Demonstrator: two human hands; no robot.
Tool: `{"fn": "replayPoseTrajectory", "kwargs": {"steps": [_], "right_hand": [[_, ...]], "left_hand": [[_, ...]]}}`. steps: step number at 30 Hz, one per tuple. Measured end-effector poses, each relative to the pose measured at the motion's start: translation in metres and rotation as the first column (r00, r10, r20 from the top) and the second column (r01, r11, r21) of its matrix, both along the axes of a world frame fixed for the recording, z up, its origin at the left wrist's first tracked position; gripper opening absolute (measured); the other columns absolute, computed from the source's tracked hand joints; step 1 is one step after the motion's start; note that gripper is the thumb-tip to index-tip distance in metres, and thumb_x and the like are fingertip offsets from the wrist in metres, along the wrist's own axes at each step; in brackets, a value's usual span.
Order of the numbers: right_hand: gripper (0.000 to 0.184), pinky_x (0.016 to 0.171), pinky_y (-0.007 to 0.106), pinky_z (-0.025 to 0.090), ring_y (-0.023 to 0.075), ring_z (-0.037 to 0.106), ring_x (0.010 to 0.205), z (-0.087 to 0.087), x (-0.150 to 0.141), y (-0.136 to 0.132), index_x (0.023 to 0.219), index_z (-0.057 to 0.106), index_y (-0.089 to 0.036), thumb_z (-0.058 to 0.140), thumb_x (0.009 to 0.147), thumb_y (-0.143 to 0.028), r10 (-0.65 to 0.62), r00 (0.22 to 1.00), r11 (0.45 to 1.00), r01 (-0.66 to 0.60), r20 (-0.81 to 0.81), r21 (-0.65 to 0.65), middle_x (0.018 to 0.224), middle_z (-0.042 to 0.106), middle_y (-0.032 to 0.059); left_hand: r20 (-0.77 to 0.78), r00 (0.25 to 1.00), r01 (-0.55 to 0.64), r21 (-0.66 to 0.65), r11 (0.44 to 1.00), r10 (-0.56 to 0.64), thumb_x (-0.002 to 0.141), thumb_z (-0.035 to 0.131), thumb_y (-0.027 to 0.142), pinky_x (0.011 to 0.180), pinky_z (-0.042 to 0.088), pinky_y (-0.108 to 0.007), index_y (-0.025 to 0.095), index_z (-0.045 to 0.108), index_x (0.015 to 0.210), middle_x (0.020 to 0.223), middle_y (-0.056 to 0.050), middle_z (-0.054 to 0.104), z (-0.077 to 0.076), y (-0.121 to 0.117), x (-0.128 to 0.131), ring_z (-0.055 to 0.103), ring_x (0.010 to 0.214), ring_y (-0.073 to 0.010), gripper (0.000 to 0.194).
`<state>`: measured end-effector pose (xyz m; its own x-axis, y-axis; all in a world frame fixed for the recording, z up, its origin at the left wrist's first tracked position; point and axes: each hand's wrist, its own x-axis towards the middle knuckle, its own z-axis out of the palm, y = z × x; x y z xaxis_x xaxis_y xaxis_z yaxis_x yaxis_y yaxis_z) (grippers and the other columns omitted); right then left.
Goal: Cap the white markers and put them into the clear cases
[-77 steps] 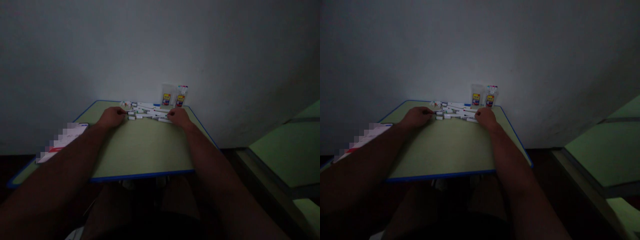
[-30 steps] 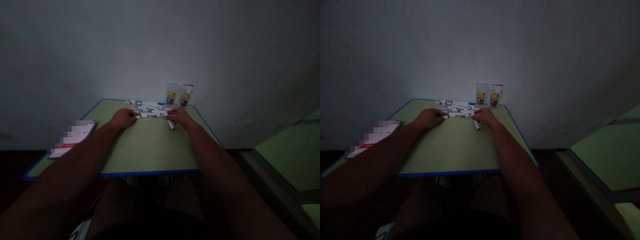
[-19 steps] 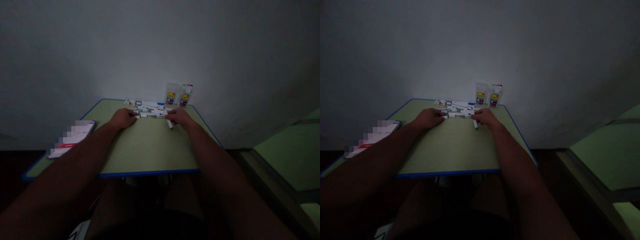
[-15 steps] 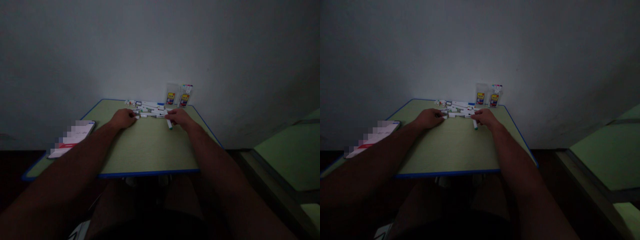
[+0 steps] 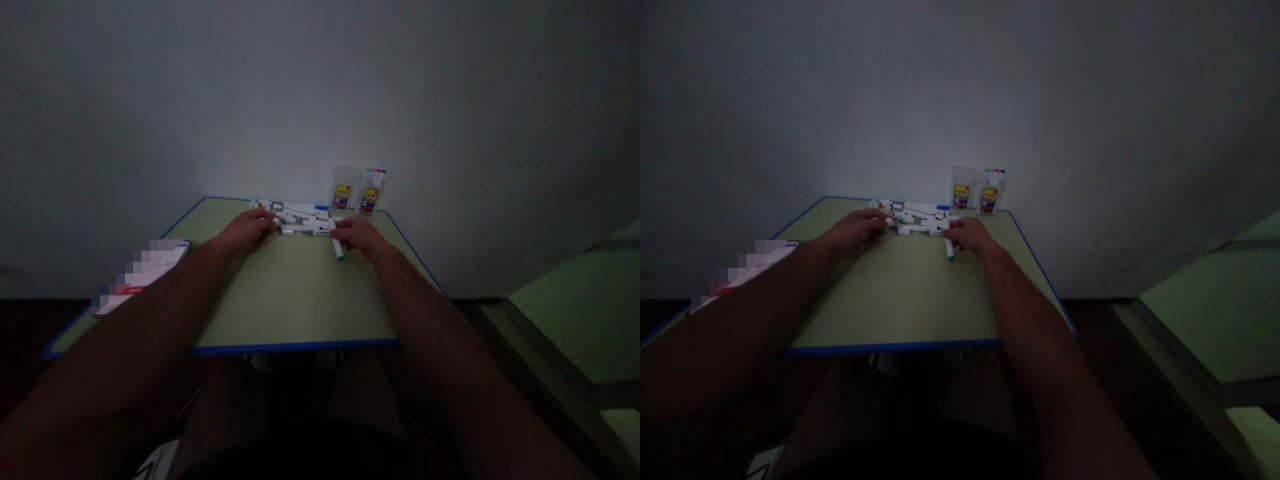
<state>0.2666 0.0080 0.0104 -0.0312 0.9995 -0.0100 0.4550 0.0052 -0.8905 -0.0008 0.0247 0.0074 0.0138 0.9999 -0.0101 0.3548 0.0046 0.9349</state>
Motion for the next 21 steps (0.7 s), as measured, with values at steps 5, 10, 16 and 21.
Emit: {"fn": "replayPoseTrajectory", "kwargs": {"steps": [5, 10, 16, 21], "right_hand": [[0.004, 0.044, 0.020, 0.043, 0.0099, 0.059, 0.053, -0.0006, -0.0002, 0.0001, 0.085, 0.072, -0.014, 0.074, 0.081, -0.016, 0.000, 1.000, 1.000, -0.001, -0.026, -0.007, 0.069, 0.070, 0.0035], [0.004, 0.043, 0.019, 0.043, 0.0087, 0.059, 0.051, 0.0024, -0.0017, -0.0028, 0.085, 0.070, -0.013, 0.073, 0.083, -0.012, -0.005, 0.999, 1.000, 0.004, -0.048, -0.029, 0.067, 0.068, 0.0021], [0.007, 0.044, 0.020, 0.044, 0.0083, 0.057, 0.049, 0.0034, -0.0032, -0.0044, 0.088, 0.068, -0.012, 0.072, 0.083, -0.011, -0.010, 0.998, 0.998, 0.006, -0.067, -0.061, 0.066, 0.066, 0.0007], [0.006, 0.044, 0.020, 0.043, 0.0081, 0.056, 0.049, 0.0043, -0.0033, -0.0054, 0.086, 0.068, -0.012, 0.073, 0.083, -0.012, -0.005, 0.998, 0.998, 0.001, -0.056, -0.065, 0.067, 0.066, 0.0010]], "left_hand": [[0.191, 0.982, 0.025, -0.077, 0.997, -0.010, 0.075, 0.066, 0.017, 0.052, 0.044, -0.028, 0.016, 0.066, 0.075, 0.065, -0.005, 0.061, 0.0034, -0.0020, 0.0016, 0.050, 0.051, -0.0119, 0.001], [0.302, 0.950, 0.100, -0.061, 0.993, -0.077, 0.074, 0.069, 0.012, 0.043, 0.038, -0.022, 0.014, 0.063, 0.070, 0.061, -0.003, 0.059, 0.0005, -0.0001, -0.0001, 0.049, 0.046, -0.0094, 0.007], [0.332, 0.939, 0.119, -0.064, 0.991, -0.092, 0.071, 0.069, 0.007, 0.044, 0.043, -0.021, 0.013, 0.064, 0.075, 0.066, -0.005, 0.064, 0.0006, -0.0002, 0.0001, 0.054, 0.048, -0.0103, 0.009], [0.360, 0.928, 0.132, -0.080, 0.988, -0.095, 0.070, 0.065, 0.002, 0.045, 0.047, -0.021, 0.013, 0.066, 0.083, 0.067, -0.005, 0.065, 0.0022, -0.0005, 0.0004, 0.057, 0.049, -0.0111, 0.017]]}}
